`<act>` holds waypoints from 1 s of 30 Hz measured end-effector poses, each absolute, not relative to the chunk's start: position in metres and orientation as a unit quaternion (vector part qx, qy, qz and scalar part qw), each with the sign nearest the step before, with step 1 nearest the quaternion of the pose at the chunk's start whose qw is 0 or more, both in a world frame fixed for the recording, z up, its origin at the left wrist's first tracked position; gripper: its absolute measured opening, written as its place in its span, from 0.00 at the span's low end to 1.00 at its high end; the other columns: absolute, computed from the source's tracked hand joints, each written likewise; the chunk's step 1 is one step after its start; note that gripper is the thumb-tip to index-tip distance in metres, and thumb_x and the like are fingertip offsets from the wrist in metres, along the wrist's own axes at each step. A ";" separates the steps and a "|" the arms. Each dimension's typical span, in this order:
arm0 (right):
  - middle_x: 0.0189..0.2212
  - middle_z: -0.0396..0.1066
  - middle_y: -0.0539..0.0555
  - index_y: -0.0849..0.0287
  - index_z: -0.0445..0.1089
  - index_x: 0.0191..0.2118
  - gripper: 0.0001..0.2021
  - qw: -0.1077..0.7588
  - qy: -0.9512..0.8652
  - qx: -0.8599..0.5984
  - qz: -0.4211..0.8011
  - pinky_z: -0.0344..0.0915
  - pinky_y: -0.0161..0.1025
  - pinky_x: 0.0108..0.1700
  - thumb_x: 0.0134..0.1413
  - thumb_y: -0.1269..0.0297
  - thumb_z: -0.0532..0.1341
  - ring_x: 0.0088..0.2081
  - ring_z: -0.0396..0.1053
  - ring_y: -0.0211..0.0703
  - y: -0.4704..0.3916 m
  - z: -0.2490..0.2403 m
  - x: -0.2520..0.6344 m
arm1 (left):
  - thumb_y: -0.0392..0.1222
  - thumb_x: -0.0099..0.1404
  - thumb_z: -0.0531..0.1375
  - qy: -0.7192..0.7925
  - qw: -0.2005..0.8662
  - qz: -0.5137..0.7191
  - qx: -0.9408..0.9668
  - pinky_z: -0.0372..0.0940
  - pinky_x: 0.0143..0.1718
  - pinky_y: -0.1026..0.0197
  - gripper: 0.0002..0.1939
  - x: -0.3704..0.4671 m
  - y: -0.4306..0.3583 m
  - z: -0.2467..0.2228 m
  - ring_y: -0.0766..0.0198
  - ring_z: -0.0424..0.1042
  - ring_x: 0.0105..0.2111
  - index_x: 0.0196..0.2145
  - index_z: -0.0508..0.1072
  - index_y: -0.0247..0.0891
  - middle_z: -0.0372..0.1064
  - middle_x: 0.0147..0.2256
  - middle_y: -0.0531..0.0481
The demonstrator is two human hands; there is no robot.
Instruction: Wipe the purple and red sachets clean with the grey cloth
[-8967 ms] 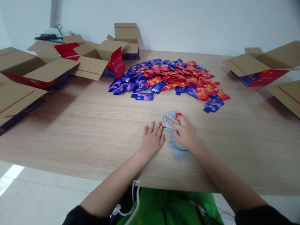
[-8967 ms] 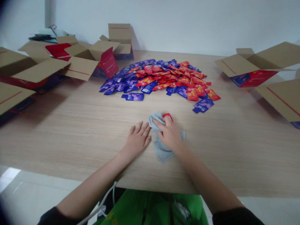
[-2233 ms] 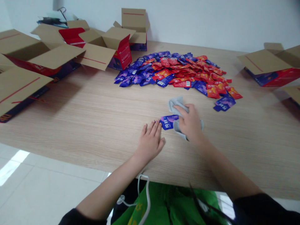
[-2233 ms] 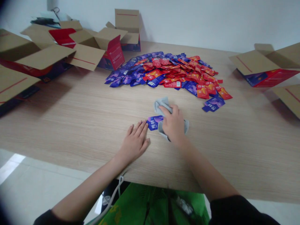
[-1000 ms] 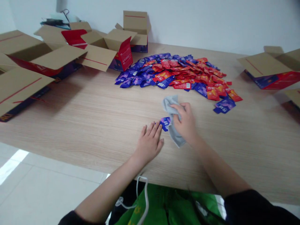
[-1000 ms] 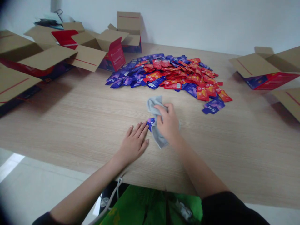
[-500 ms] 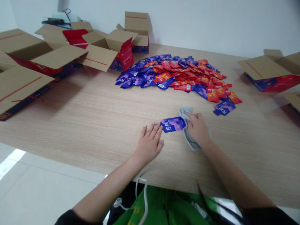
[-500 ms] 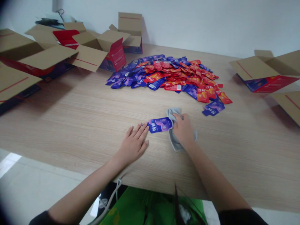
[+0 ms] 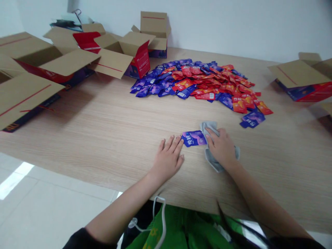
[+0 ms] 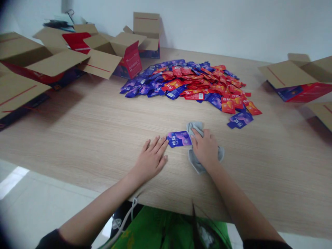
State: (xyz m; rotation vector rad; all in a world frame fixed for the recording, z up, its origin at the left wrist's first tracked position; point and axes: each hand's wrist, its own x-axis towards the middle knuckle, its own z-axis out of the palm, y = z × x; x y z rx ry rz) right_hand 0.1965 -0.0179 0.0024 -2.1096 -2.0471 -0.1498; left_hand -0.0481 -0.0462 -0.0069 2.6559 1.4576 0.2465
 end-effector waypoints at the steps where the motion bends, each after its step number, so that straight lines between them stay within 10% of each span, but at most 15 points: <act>1: 0.45 0.63 0.61 0.53 0.70 0.58 0.22 0.109 -0.688 -0.717 -0.034 0.62 0.45 0.42 0.66 0.56 0.48 0.42 0.65 0.50 -0.015 0.004 0.203 | 0.48 0.74 0.44 0.478 0.051 0.081 0.873 0.46 0.66 0.41 0.29 -0.048 -0.046 -0.007 0.52 0.46 0.69 0.68 0.52 0.38 0.45 0.70 0.49; 10: 0.48 0.64 0.59 0.42 0.67 0.61 0.21 0.117 -0.780 -0.613 -0.042 0.60 0.46 0.44 0.64 0.60 0.52 0.43 0.62 0.50 -0.020 0.010 0.124 | 0.48 0.73 0.46 0.481 0.046 0.088 0.871 0.45 0.66 0.41 0.28 -0.047 -0.047 -0.009 0.52 0.47 0.68 0.67 0.56 0.39 0.52 0.68 0.46; 24: 0.47 0.61 0.60 0.51 0.65 0.63 0.23 0.209 -0.704 -0.678 -0.021 0.63 0.45 0.45 0.64 0.61 0.49 0.43 0.63 0.50 -0.018 0.031 0.169 | 0.48 0.73 0.44 0.476 0.043 0.091 0.874 0.46 0.66 0.38 0.29 -0.046 -0.047 -0.010 0.50 0.46 0.68 0.68 0.53 0.37 0.47 0.69 0.47; 30: 0.49 0.63 0.61 0.45 0.66 0.62 0.23 0.099 -0.780 -0.616 -0.050 0.58 0.48 0.45 0.62 0.64 0.53 0.44 0.60 0.53 -0.028 0.009 0.122 | 0.48 0.73 0.45 0.478 0.041 0.089 0.873 0.46 0.66 0.39 0.28 -0.047 -0.047 -0.009 0.51 0.46 0.68 0.67 0.56 0.38 0.53 0.67 0.46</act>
